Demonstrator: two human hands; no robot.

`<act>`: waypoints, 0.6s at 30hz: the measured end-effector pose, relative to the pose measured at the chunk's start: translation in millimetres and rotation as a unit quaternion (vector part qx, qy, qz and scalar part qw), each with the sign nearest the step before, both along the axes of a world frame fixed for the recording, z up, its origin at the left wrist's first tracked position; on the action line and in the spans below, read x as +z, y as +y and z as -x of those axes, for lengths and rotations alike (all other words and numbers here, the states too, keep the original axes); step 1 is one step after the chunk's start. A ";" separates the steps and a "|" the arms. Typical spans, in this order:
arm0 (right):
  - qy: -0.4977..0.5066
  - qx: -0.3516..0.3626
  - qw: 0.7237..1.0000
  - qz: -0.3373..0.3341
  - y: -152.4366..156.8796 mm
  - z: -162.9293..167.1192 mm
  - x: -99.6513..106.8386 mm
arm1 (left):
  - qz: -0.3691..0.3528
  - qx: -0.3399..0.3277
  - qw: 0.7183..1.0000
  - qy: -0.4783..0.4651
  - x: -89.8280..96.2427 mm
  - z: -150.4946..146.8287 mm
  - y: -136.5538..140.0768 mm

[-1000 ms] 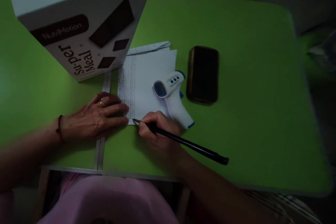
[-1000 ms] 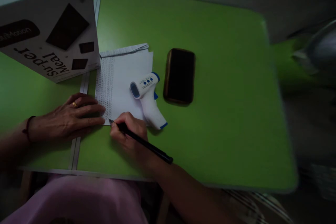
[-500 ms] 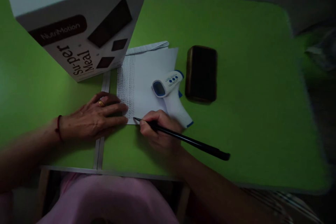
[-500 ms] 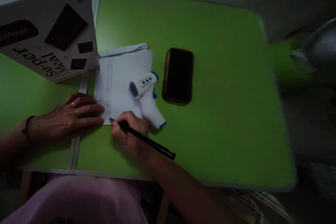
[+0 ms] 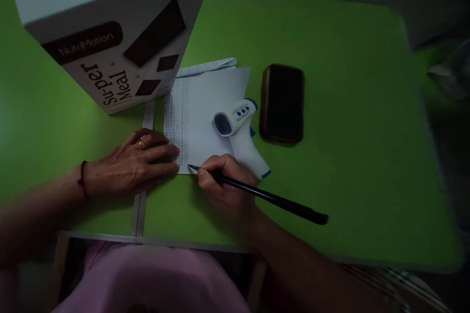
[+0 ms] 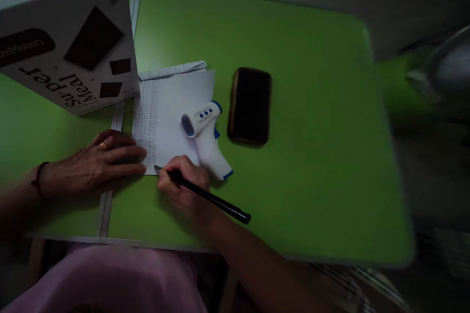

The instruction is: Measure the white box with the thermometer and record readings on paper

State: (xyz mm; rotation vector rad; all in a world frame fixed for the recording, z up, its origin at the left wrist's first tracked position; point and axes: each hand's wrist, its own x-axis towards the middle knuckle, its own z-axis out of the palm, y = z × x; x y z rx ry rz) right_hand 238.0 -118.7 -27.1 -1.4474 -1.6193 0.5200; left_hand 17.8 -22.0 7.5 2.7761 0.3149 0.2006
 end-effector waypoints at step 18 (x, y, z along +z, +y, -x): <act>0.014 0.012 0.999 0.026 -2.7 1.3 0.0 | 0.004 0.004 1.000 0.006 -1.0 0.7 0.1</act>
